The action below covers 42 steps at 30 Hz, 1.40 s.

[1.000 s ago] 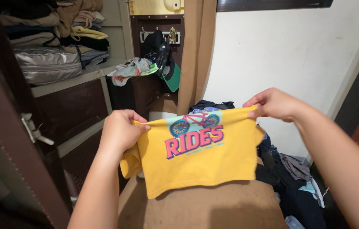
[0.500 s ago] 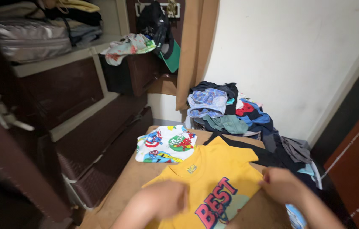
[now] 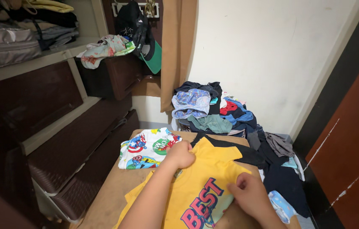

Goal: The person folds several pieces of children's clothing on a wooden surface, including a white patterned shirt, a yellow t-shirt, and multiple pairs of shorts. The folded items are stacked neatly on the surface.

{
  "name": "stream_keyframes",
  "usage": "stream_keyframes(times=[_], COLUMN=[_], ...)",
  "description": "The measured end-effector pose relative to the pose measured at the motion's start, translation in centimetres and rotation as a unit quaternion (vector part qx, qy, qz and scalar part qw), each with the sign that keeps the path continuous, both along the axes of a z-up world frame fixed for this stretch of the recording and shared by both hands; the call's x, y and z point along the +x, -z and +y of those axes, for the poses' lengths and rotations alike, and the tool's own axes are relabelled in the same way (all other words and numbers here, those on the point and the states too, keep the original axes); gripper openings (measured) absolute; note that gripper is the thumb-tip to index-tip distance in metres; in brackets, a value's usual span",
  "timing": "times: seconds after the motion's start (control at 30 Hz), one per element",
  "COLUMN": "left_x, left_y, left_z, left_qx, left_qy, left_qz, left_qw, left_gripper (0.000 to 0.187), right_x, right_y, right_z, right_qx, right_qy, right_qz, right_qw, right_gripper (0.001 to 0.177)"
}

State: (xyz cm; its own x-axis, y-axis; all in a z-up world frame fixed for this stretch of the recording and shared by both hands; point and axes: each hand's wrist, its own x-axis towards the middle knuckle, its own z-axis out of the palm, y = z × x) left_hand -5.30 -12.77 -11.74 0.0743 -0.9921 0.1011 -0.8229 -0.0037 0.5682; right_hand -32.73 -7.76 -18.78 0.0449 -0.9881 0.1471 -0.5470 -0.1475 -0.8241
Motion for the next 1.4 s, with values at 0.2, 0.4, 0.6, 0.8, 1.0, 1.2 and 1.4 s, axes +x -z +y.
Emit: stream_keyframes(times=[0.2, 0.4, 0.6, 0.8, 1.0, 1.2, 1.4], left_x=[4.7, 7.3, 6.3, 7.8, 7.3, 7.7, 4.9], left_y=[-5.1, -14.4, -22.9, -18.6, -1.6, 1.6, 1.5], left_z=[0.9, 4.1, 8.4, 13.8, 20.6, 16.0, 10.7], left_qx=[-0.019, -0.099, -0.308, -0.421, -0.138, -0.107, 0.018], left_qy=[0.076, 0.192, 0.02, 0.239, 0.348, 0.167, -0.037], left_qz=[0.499, 0.352, -0.001, 0.092, 0.167, 0.427, 0.568], left_qw=[0.863, 0.911, 0.951, 0.87, 0.912, 0.882, 0.822], left_gripper=[0.036, 0.033, 0.028, 0.03, 0.031, 0.031, 0.036], right_x=[-2.7, -1.4, 0.5, -2.8, -4.0, -3.2, 3.4], right_y=[-7.2, -19.7, -29.5, -26.2, -12.1, -6.4, -2.3], right_z=[-1.8, -4.9, -3.4, 1.3, 7.2, -1.9, -7.2], right_qx=[0.031, -0.007, -0.198, -0.258, -0.297, 0.082, 0.241], right_qy=[-0.065, -0.124, -0.016, -0.159, -0.433, -0.364, -0.128], right_qz=[-0.277, -0.07, 0.176, 0.113, 0.198, -0.13, -0.214], right_qw=[0.958, 0.99, 0.964, 0.946, 0.828, 0.919, 0.938], right_gripper=[0.025, 0.042, 0.021, 0.027, 0.018, 0.02, 0.031])
